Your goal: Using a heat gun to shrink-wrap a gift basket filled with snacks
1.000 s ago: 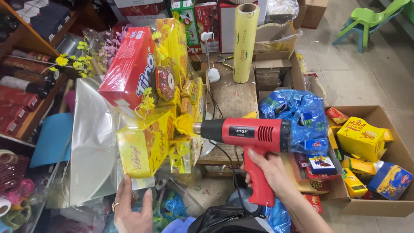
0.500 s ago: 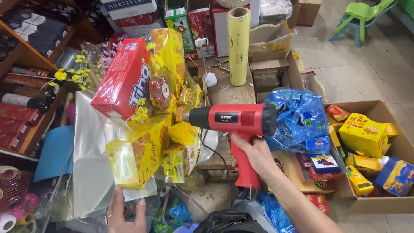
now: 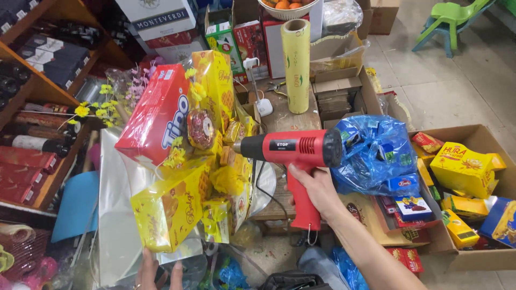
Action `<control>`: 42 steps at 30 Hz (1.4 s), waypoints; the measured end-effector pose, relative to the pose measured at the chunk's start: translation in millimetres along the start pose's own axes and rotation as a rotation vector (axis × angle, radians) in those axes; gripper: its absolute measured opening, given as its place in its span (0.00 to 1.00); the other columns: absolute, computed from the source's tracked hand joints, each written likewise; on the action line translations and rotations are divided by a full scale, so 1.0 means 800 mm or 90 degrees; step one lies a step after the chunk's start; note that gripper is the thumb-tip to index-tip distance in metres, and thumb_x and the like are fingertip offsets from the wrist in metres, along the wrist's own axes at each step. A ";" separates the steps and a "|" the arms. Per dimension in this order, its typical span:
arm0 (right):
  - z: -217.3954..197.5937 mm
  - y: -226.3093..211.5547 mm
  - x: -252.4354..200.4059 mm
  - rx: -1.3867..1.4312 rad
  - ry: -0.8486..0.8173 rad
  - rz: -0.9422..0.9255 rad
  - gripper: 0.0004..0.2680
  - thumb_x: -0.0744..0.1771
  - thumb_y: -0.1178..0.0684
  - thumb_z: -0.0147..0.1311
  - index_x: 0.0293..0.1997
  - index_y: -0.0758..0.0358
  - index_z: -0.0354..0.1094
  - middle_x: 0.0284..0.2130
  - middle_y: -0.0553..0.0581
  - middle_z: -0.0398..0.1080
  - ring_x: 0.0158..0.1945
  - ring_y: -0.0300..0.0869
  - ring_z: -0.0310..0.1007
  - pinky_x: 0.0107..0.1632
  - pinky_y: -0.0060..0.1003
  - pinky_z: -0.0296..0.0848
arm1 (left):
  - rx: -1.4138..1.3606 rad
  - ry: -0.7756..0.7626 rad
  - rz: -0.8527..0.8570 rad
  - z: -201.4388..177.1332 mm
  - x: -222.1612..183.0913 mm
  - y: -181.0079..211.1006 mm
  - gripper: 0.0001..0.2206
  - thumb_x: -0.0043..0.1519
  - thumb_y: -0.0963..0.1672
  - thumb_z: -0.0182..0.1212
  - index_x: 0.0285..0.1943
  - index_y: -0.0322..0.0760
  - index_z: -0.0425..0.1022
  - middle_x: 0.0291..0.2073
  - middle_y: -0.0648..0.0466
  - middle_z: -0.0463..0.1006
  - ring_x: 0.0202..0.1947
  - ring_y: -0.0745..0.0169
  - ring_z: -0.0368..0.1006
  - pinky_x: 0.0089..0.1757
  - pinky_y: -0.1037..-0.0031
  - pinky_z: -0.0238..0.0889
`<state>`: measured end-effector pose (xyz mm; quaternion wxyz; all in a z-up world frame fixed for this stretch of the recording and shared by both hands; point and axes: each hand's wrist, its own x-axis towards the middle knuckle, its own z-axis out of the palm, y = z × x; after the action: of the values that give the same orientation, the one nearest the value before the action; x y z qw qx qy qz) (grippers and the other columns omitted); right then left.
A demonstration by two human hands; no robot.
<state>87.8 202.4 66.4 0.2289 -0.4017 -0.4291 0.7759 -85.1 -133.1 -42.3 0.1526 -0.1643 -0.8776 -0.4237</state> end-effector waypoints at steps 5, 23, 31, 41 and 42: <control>0.010 -0.008 0.001 0.017 0.025 -0.005 0.14 0.67 0.48 0.57 0.51 0.71 0.67 0.29 0.71 0.73 0.20 0.53 0.70 0.24 0.46 0.73 | -0.006 -0.020 -0.071 0.008 0.007 -0.030 0.43 0.55 0.43 0.69 0.83 0.36 0.58 0.72 0.37 0.67 0.62 0.37 0.70 0.45 0.54 0.72; -0.017 0.044 0.033 0.037 0.085 0.053 0.16 0.67 0.45 0.59 0.38 0.75 0.67 0.26 0.72 0.73 0.18 0.53 0.69 0.21 0.49 0.73 | -0.033 -0.007 -0.089 0.006 0.012 -0.022 0.44 0.54 0.39 0.71 0.84 0.33 0.56 0.69 0.29 0.66 0.60 0.31 0.71 0.45 0.53 0.71; -0.018 0.050 0.029 0.016 0.079 0.032 0.15 0.66 0.46 0.59 0.40 0.75 0.68 0.26 0.73 0.74 0.18 0.55 0.71 0.21 0.48 0.73 | -0.059 -0.040 -0.154 -0.002 0.015 -0.018 0.45 0.54 0.39 0.69 0.85 0.36 0.52 0.73 0.33 0.61 0.65 0.33 0.67 0.47 0.55 0.68; -0.028 0.081 0.023 -0.011 0.059 0.119 0.16 0.67 0.44 0.59 0.39 0.72 0.66 0.26 0.71 0.73 0.19 0.53 0.71 0.22 0.45 0.72 | -0.057 -0.084 -0.117 -0.022 0.015 0.001 0.46 0.56 0.38 0.66 0.86 0.37 0.45 0.75 0.35 0.61 0.67 0.34 0.65 0.51 0.54 0.67; -0.030 0.082 0.021 -0.011 0.060 0.120 0.16 0.67 0.44 0.59 0.39 0.72 0.66 0.26 0.71 0.73 0.19 0.53 0.71 0.22 0.45 0.72 | -0.056 -0.085 -0.118 -0.022 0.017 0.004 0.46 0.56 0.38 0.66 0.86 0.37 0.45 0.75 0.35 0.61 0.67 0.34 0.65 0.51 0.54 0.67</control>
<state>96.7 191.1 -4.3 0.1711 -0.4783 -0.3845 0.7708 -93.6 -143.2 -24.1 0.0467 -0.1165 -0.8778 -0.4623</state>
